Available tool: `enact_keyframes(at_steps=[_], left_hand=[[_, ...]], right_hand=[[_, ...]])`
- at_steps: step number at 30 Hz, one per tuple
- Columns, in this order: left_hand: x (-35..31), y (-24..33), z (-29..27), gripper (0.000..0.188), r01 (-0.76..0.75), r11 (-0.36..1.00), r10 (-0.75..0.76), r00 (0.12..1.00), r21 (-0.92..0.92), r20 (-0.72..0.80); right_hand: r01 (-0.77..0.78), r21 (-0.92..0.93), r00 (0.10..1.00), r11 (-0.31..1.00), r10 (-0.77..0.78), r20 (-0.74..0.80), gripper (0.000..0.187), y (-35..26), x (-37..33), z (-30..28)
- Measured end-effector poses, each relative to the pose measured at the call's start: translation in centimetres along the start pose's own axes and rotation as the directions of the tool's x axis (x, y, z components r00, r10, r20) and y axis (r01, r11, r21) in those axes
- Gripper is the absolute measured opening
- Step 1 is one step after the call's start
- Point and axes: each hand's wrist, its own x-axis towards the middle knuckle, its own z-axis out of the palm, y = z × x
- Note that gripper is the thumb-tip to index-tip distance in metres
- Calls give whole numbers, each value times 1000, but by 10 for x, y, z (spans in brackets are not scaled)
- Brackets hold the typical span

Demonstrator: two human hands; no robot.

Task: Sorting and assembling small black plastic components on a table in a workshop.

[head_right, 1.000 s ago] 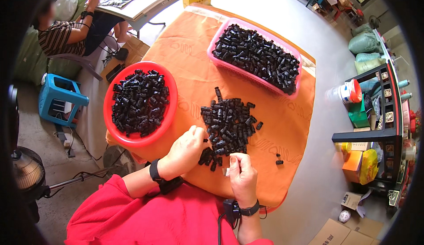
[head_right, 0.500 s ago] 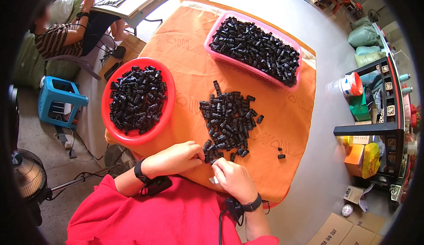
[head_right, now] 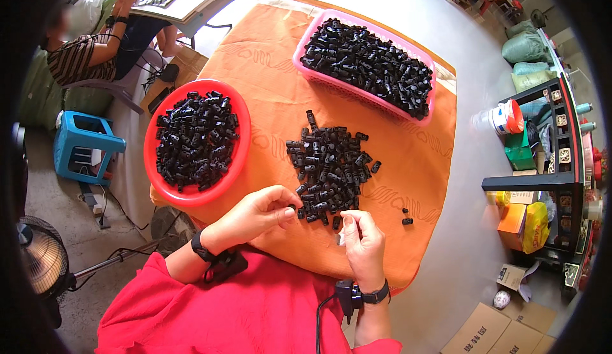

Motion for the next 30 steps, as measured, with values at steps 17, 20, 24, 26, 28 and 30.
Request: enact_keyframes(at_steps=[17,20,24,26,28,30], left_hand=[[-5,9,7,26,309,656,-124,944,-688,306],[-6,-1,12,25,275,660,-89,953,-699,291],[-6,-6,14,24,240,680,-56,959,-693,278],[-6,-4,14,23,248,665,-57,957,-705,284],[-6,-2,13,24,313,628,-100,940,-712,326],[-5,-3,14,24,316,610,-93,939,-727,330]], right_hand=[[205,38,971,978,-208,114,23,-23,-16,19],[355,-89,929,931,-341,144,25,-16,-12,20],[265,-8,954,964,-261,147,21,-22,-13,21],[267,17,952,963,-267,149,19,-23,-13,21],[277,1,949,961,-273,156,18,-21,-13,20],[286,-16,946,958,-280,163,17,-21,-13,20]])
